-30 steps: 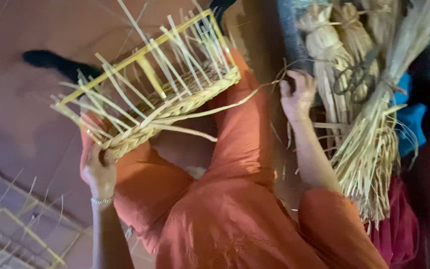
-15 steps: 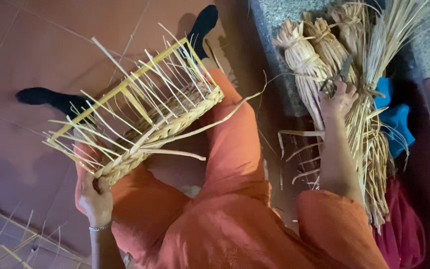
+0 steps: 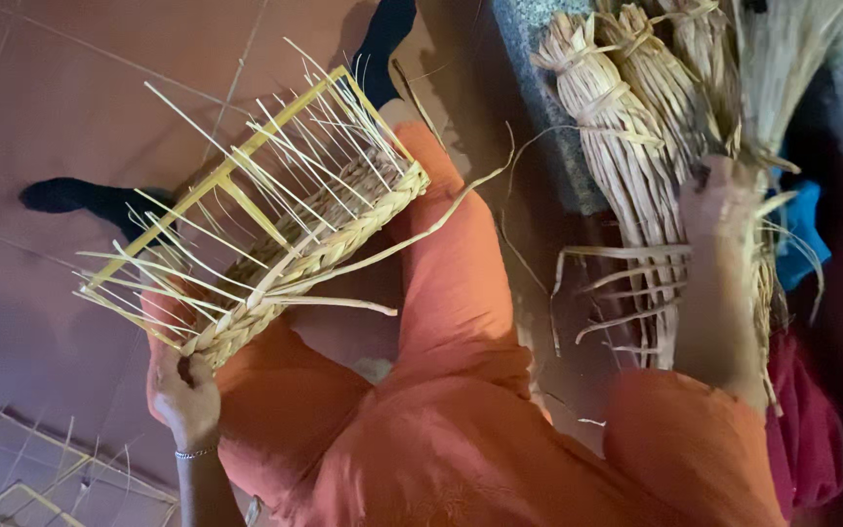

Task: The person weaves dried palm leaves into a rectangular basket frame, threading and tucking strands by hand to build up the sides. The person occasionally rotates the basket and pulls new strands from nearby bundles to continue weaving.

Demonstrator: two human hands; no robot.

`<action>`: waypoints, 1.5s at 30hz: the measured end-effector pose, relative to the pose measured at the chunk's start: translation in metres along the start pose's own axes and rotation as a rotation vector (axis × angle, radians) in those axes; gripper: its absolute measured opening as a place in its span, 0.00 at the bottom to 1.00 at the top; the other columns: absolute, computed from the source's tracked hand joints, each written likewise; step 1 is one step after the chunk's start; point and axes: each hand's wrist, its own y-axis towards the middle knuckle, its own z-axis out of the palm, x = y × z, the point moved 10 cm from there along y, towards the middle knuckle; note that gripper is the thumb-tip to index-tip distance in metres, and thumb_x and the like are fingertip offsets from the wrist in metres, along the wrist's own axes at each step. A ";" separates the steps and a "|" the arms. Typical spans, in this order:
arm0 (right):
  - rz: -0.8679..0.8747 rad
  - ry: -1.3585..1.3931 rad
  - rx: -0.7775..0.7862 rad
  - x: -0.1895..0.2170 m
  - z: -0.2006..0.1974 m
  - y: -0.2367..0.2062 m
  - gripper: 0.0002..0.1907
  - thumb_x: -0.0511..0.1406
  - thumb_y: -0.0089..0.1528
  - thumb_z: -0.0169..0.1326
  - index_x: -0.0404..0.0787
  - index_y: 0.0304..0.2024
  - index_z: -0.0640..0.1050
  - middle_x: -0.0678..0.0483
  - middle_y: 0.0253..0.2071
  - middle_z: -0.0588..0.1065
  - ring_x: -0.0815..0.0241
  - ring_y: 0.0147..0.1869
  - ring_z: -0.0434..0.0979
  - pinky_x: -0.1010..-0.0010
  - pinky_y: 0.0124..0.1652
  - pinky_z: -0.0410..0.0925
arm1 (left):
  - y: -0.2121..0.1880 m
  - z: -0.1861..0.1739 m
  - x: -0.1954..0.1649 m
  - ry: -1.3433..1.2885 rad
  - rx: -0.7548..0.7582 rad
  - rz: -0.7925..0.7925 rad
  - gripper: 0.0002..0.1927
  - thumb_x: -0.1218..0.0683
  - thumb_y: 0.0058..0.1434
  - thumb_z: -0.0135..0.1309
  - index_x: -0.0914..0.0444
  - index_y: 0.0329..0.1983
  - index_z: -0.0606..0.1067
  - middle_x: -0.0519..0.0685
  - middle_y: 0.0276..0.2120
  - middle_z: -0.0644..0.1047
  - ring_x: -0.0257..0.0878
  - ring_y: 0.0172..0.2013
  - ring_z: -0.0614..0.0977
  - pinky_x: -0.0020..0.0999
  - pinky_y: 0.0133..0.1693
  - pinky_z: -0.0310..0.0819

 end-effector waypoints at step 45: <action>-0.199 0.019 -0.081 0.147 0.063 0.080 0.27 0.54 0.57 0.70 0.50 0.49 0.78 0.41 0.57 0.73 0.39 0.68 0.65 0.41 0.66 0.56 | 0.011 0.059 -0.178 -0.250 0.043 0.452 0.07 0.66 0.65 0.56 0.67 0.45 0.79 0.54 0.50 0.78 0.46 0.48 0.83 0.35 0.48 0.81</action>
